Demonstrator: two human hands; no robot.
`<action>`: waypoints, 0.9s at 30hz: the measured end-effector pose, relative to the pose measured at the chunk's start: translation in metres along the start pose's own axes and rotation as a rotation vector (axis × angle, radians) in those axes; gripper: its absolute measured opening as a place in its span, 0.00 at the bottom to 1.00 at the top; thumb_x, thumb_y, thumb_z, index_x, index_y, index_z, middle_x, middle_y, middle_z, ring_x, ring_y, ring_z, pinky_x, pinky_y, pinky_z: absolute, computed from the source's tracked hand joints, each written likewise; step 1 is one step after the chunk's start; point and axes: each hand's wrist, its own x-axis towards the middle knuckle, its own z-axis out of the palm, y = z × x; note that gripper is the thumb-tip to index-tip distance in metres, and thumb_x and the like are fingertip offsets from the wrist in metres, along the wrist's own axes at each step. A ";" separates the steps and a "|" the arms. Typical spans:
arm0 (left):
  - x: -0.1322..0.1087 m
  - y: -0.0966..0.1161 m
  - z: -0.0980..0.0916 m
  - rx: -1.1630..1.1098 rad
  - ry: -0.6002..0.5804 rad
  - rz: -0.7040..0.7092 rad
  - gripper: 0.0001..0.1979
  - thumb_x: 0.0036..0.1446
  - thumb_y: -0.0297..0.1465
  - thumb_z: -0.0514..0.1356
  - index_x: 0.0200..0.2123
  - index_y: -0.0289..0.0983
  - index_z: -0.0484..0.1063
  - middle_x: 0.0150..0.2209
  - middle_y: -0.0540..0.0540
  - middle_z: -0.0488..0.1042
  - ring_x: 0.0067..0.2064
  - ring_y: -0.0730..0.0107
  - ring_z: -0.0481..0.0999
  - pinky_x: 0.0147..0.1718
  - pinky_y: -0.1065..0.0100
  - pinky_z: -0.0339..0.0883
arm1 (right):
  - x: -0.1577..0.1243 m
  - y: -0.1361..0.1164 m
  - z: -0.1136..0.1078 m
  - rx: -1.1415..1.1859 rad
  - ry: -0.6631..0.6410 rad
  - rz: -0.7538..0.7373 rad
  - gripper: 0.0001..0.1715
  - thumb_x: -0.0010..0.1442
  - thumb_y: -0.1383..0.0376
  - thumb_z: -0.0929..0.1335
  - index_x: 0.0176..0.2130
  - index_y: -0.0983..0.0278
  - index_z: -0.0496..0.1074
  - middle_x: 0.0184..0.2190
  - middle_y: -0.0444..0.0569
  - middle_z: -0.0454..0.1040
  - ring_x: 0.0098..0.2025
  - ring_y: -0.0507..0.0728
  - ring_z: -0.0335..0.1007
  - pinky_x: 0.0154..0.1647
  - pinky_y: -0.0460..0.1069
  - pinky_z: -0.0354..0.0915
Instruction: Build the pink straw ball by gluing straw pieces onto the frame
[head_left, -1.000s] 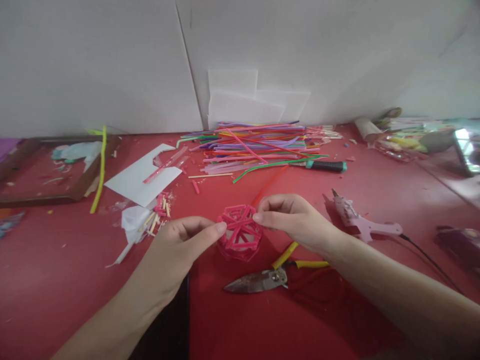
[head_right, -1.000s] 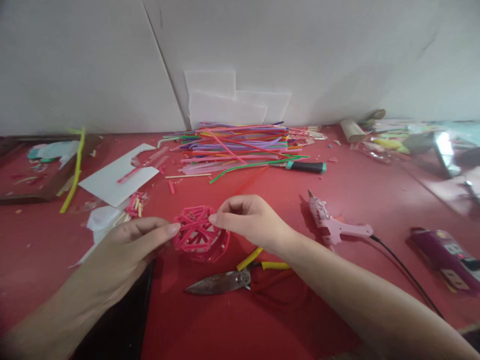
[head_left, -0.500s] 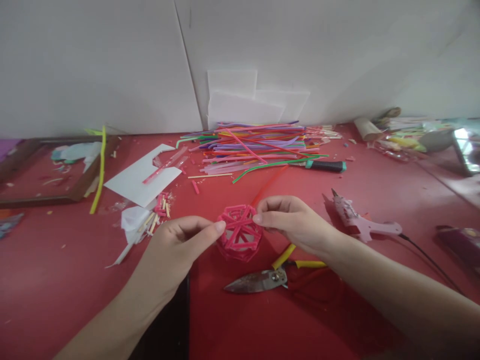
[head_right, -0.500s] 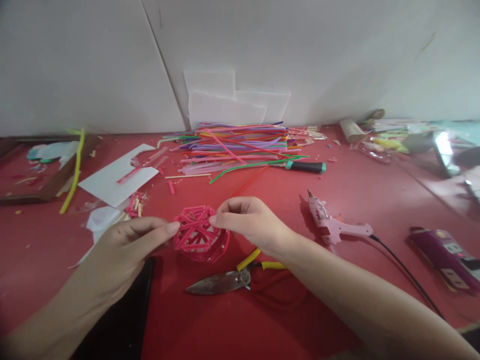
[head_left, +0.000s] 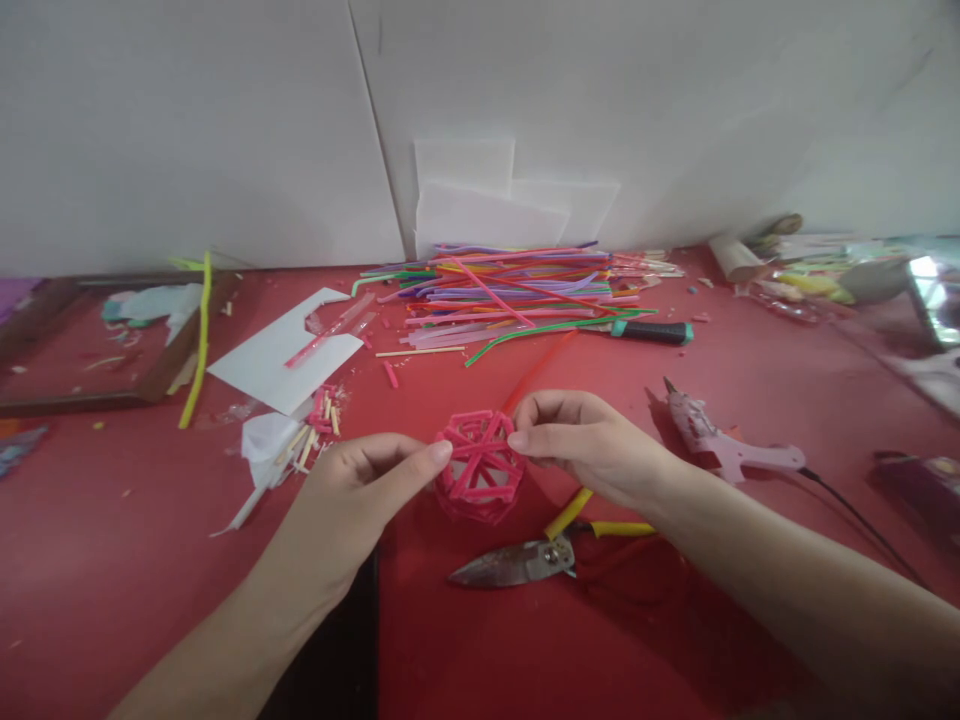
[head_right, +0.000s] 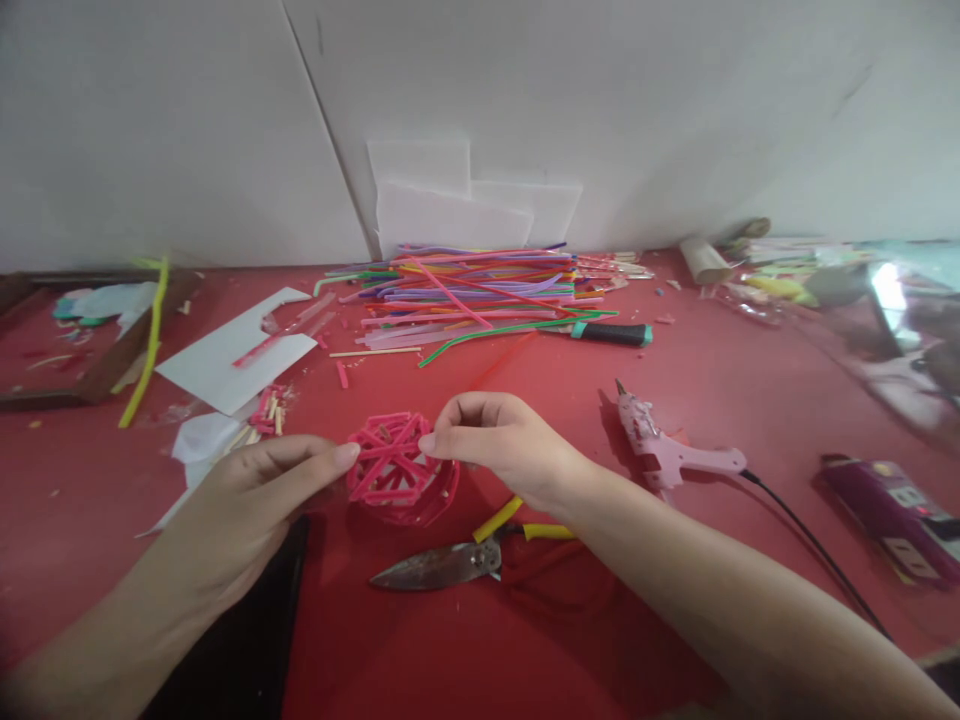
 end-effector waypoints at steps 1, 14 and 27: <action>0.000 0.001 0.000 -0.004 0.006 -0.001 0.13 0.45 0.41 0.73 0.23 0.37 0.80 0.24 0.50 0.78 0.27 0.74 0.72 0.28 0.75 0.66 | 0.000 0.000 0.000 0.000 0.002 0.003 0.13 0.47 0.63 0.78 0.24 0.64 0.73 0.20 0.38 0.69 0.24 0.47 0.59 0.30 0.46 0.56; 0.000 0.003 0.001 0.015 0.015 0.018 0.14 0.45 0.41 0.72 0.20 0.37 0.78 0.21 0.53 0.73 0.24 0.78 0.66 0.25 0.77 0.62 | 0.000 -0.002 0.003 -0.043 0.051 0.049 0.10 0.46 0.63 0.77 0.23 0.65 0.76 0.18 0.39 0.69 0.23 0.47 0.58 0.30 0.48 0.55; 0.000 0.003 0.000 0.050 0.023 0.031 0.15 0.46 0.41 0.71 0.20 0.37 0.76 0.20 0.53 0.70 0.24 0.77 0.64 0.25 0.75 0.59 | 0.000 0.000 0.004 -0.061 0.064 0.042 0.14 0.42 0.60 0.80 0.23 0.65 0.75 0.19 0.40 0.70 0.25 0.48 0.60 0.31 0.48 0.56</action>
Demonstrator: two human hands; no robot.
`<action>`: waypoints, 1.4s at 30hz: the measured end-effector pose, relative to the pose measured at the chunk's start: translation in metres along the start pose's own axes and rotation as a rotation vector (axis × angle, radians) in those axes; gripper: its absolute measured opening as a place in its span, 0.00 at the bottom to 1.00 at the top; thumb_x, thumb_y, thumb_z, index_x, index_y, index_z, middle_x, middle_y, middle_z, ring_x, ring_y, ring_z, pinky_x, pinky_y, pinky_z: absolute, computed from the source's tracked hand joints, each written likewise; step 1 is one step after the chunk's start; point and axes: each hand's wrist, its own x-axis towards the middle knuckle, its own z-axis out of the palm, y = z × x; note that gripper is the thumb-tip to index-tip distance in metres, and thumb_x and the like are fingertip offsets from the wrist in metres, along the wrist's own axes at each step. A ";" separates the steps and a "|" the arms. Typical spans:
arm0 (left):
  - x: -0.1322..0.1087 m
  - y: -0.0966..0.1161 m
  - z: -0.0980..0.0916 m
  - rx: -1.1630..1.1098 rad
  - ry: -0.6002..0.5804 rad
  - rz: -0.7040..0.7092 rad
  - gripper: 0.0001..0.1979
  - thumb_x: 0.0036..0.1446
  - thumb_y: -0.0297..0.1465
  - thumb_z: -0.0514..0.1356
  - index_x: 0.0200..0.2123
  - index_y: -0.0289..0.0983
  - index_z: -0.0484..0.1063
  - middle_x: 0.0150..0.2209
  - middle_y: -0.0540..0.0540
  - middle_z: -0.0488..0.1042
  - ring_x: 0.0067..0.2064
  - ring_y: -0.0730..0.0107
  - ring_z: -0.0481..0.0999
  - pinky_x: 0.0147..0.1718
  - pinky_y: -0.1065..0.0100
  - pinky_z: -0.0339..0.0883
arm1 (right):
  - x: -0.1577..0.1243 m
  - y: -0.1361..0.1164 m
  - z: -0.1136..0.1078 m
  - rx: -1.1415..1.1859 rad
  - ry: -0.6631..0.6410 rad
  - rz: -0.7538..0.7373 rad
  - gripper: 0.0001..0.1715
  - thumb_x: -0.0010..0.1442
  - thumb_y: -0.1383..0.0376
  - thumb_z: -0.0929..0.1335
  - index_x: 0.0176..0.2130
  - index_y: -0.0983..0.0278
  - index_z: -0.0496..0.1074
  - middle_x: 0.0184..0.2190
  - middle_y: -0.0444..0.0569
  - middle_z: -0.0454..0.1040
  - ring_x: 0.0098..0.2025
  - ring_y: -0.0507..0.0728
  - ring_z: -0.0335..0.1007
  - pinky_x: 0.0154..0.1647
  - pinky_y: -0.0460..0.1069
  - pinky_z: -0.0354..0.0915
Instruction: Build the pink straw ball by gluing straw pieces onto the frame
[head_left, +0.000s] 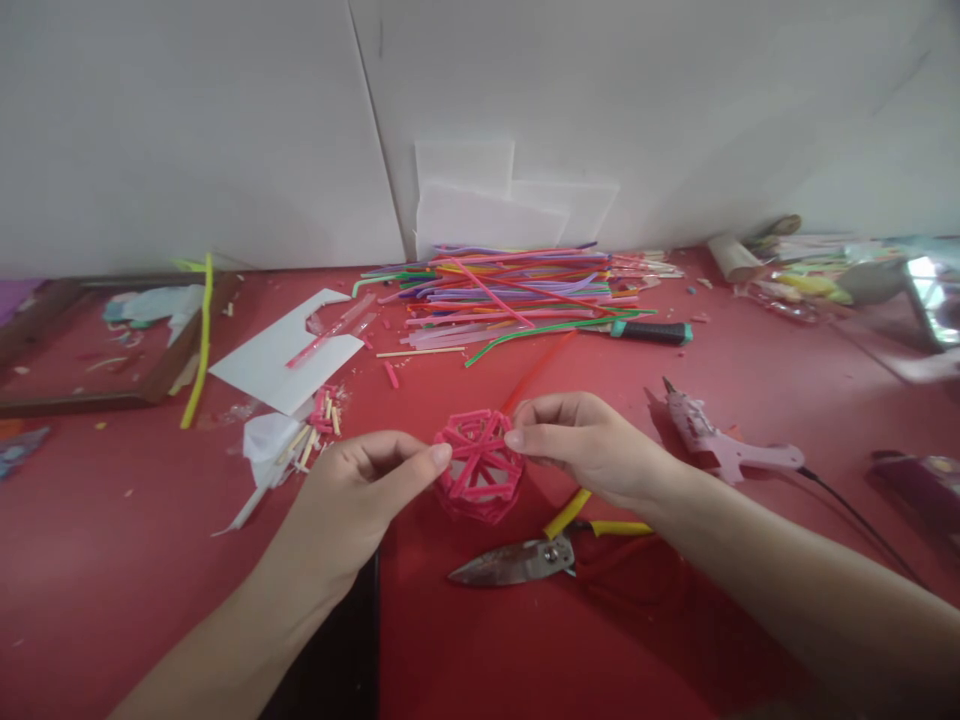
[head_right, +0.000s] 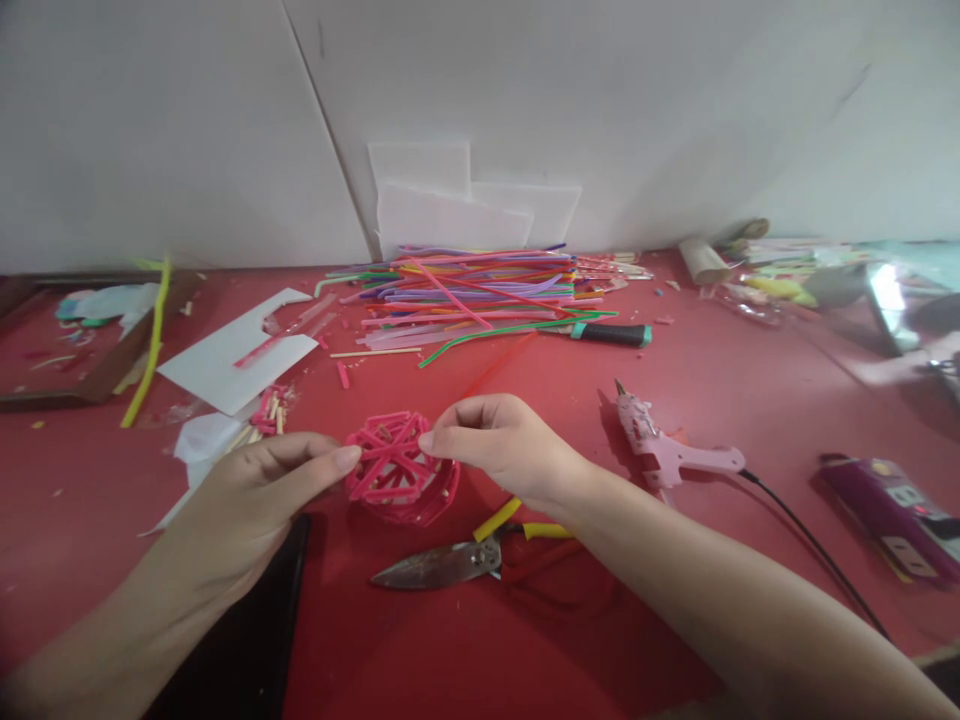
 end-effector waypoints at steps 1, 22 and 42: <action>0.000 0.000 0.000 -0.003 -0.003 -0.003 0.15 0.46 0.41 0.71 0.20 0.37 0.76 0.20 0.53 0.70 0.24 0.77 0.65 0.25 0.75 0.59 | 0.000 0.000 0.000 0.005 -0.003 0.005 0.14 0.43 0.60 0.79 0.23 0.65 0.76 0.19 0.39 0.70 0.24 0.48 0.59 0.31 0.48 0.55; -0.002 -0.028 0.016 0.394 0.027 0.339 0.53 0.32 0.49 0.77 0.59 0.42 0.58 0.61 0.36 0.66 0.61 0.42 0.69 0.59 0.45 0.64 | -0.005 -0.008 -0.004 -0.018 -0.069 0.032 0.05 0.43 0.67 0.71 0.26 0.65 0.76 0.23 0.42 0.70 0.27 0.50 0.59 0.31 0.48 0.55; -0.022 -0.008 0.009 -0.264 -0.343 0.040 0.41 0.36 0.57 0.72 0.53 0.46 0.75 0.47 0.41 0.81 0.53 0.41 0.78 0.49 0.51 0.75 | -0.045 -0.018 0.018 -0.127 -0.093 -0.265 0.09 0.60 0.61 0.73 0.42 0.59 0.80 0.30 0.45 0.73 0.30 0.51 0.68 0.29 0.46 0.64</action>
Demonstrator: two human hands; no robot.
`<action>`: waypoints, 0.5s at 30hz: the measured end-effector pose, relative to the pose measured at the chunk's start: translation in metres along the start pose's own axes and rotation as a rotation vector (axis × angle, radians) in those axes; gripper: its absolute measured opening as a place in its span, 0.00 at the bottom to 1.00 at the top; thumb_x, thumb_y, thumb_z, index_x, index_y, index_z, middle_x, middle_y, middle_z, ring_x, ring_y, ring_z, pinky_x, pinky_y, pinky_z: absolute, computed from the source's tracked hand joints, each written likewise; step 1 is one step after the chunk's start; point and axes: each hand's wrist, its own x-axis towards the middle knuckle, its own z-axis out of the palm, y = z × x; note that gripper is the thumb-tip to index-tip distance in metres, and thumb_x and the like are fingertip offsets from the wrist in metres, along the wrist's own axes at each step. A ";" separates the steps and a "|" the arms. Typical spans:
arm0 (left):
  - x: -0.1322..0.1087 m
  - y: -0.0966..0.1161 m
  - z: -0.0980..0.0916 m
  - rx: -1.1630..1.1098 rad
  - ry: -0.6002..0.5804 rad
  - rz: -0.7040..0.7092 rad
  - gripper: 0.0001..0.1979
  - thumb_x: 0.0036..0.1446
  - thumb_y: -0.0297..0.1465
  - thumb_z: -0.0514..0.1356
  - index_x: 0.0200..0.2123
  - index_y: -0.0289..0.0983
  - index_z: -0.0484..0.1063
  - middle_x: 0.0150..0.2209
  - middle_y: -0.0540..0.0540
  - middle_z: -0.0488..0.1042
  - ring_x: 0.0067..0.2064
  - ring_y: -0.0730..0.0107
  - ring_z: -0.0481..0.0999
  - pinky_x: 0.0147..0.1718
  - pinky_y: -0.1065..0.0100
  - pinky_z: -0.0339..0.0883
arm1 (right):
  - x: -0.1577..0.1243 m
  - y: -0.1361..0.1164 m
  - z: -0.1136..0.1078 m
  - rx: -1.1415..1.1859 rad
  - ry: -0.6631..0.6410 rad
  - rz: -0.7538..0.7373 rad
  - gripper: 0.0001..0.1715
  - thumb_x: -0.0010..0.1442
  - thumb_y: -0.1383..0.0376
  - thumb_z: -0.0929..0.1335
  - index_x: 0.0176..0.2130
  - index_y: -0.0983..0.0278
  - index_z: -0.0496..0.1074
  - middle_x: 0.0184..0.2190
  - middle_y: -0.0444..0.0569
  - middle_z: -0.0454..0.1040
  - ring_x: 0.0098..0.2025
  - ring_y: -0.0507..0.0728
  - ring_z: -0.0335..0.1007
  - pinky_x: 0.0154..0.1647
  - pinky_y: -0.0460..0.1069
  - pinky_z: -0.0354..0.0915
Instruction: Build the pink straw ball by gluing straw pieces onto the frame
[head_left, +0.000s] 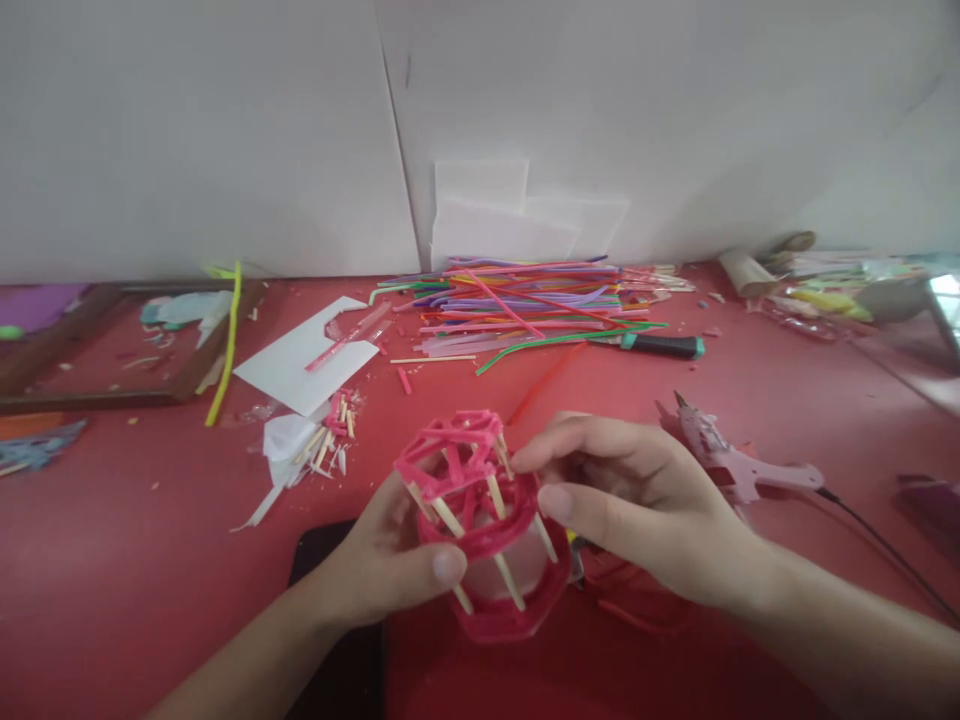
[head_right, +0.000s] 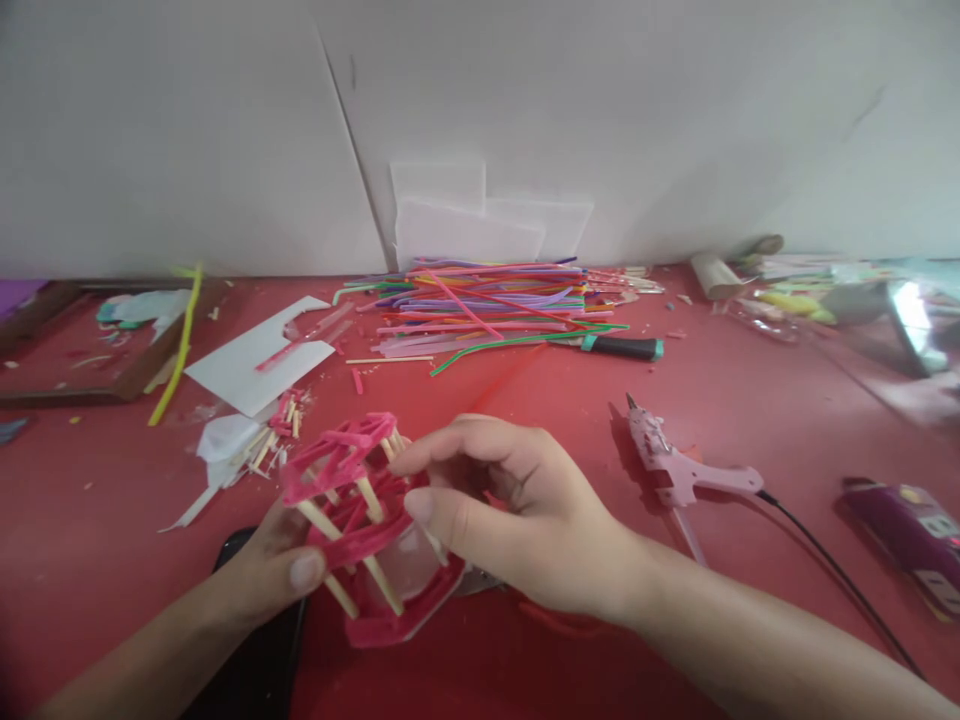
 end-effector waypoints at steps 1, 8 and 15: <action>0.000 -0.001 -0.001 -0.004 -0.023 0.014 0.39 0.38 0.56 0.72 0.53 0.46 0.75 0.48 0.41 0.80 0.53 0.42 0.78 0.50 0.51 0.75 | -0.001 0.000 0.001 -0.037 -0.002 -0.001 0.10 0.60 0.60 0.73 0.43 0.58 0.80 0.30 0.45 0.72 0.30 0.51 0.67 0.28 0.46 0.63; 0.000 -0.007 -0.003 -0.029 -0.097 0.060 0.31 0.43 0.51 0.72 0.51 0.47 0.78 0.48 0.39 0.80 0.53 0.42 0.79 0.49 0.50 0.76 | -0.003 0.005 0.003 -0.262 0.083 -0.097 0.10 0.59 0.56 0.74 0.37 0.60 0.79 0.25 0.43 0.69 0.25 0.50 0.62 0.24 0.47 0.59; -0.004 -0.009 0.001 -0.106 -0.085 0.008 0.30 0.43 0.48 0.74 0.51 0.49 0.78 0.51 0.42 0.80 0.54 0.44 0.79 0.52 0.51 0.75 | -0.003 -0.008 -0.005 -0.859 0.082 -0.778 0.10 0.60 0.71 0.71 0.43 0.61 0.75 0.32 0.47 0.71 0.33 0.53 0.68 0.36 0.50 0.67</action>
